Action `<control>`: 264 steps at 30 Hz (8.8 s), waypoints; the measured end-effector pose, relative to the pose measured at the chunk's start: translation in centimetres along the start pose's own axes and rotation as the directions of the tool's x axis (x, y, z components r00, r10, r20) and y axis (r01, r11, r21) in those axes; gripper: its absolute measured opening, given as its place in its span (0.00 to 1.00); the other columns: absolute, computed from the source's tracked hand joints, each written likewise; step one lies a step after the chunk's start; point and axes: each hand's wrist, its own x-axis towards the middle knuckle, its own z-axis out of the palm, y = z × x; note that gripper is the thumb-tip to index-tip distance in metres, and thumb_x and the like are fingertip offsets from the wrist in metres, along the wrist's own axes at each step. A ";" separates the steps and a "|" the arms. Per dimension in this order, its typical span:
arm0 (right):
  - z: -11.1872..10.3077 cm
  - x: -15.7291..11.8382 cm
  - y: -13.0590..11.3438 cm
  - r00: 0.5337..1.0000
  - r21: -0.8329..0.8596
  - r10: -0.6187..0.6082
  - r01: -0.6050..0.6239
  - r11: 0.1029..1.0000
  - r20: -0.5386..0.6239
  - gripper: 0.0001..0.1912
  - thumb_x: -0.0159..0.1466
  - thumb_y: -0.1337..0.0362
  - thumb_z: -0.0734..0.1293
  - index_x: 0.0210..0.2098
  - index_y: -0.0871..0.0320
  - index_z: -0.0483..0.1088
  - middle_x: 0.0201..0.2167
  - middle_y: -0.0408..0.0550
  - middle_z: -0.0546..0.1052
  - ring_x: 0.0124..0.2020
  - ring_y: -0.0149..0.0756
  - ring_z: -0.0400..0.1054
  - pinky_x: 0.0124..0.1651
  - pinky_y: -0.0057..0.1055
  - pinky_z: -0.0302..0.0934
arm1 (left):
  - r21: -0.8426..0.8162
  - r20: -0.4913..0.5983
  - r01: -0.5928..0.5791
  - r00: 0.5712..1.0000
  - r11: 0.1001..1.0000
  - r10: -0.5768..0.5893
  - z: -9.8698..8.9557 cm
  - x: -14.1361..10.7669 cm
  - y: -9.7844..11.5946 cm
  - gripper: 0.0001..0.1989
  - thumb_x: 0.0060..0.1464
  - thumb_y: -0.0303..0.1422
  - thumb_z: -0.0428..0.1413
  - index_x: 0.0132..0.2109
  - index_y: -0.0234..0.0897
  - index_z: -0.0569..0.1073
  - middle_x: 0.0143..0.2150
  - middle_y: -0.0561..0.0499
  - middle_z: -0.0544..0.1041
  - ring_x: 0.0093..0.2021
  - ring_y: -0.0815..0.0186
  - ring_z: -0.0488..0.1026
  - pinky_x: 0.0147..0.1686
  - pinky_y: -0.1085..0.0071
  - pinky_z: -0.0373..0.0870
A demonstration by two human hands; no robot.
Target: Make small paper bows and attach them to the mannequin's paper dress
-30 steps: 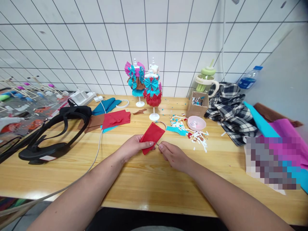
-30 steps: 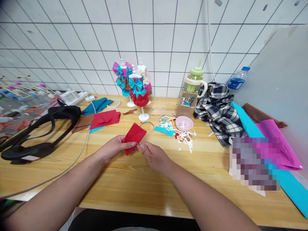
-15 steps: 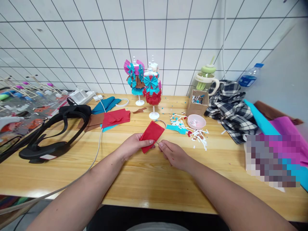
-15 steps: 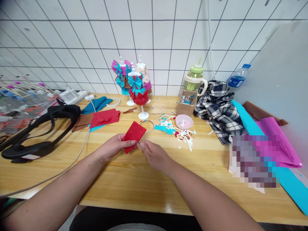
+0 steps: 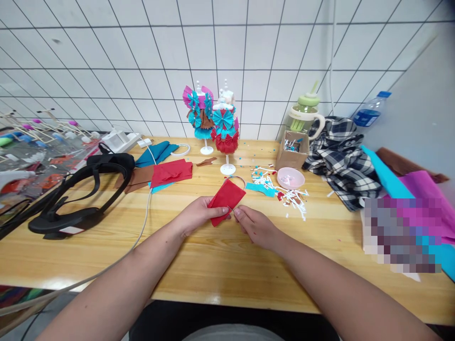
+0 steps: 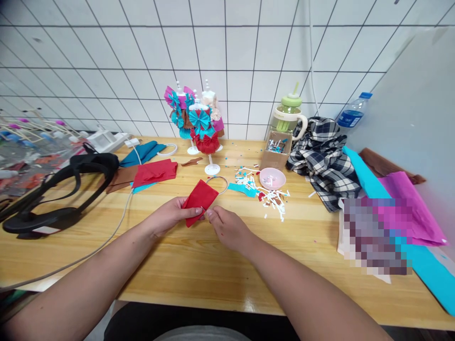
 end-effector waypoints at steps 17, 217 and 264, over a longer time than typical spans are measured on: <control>0.1 0.2 0.0 1.000 0.036 -0.019 0.019 0.999 0.001 0.18 0.68 0.51 0.51 0.30 0.55 0.59 0.22 0.39 0.62 0.25 0.31 0.57 0.31 0.28 0.52 | -0.003 0.004 0.000 1.000 1.000 0.000 0.2 -0.1 0.2 0.13 0.43 0.36 0.66 0.34 0.31 0.78 0.28 0.50 0.78 0.27 0.70 0.68 0.29 0.74 0.59; -2.1 0.5 0.3 1.000 -0.328 0.000 -0.007 0.945 -0.022 0.18 0.68 0.52 0.52 0.38 0.55 0.67 0.34 0.49 0.75 0.36 0.39 0.67 0.35 0.31 0.54 | 0.223 -0.173 -0.059 0.980 0.973 0.099 -1.1 -0.3 1.1 0.18 0.45 0.46 0.61 0.35 0.34 0.75 0.29 0.53 0.77 0.26 0.69 0.69 0.28 0.74 0.62; -0.7 1.1 1.6 0.999 -0.036 -0.042 0.042 0.998 0.022 0.22 0.68 0.49 0.50 0.27 0.57 0.61 0.23 0.41 0.65 0.26 0.30 0.57 0.29 0.26 0.49 | 0.210 0.123 -0.058 0.992 0.976 0.032 0.6 0.3 -0.7 0.19 0.48 0.43 0.60 0.42 0.33 0.73 0.25 0.55 0.72 0.22 0.74 0.62 0.24 0.77 0.55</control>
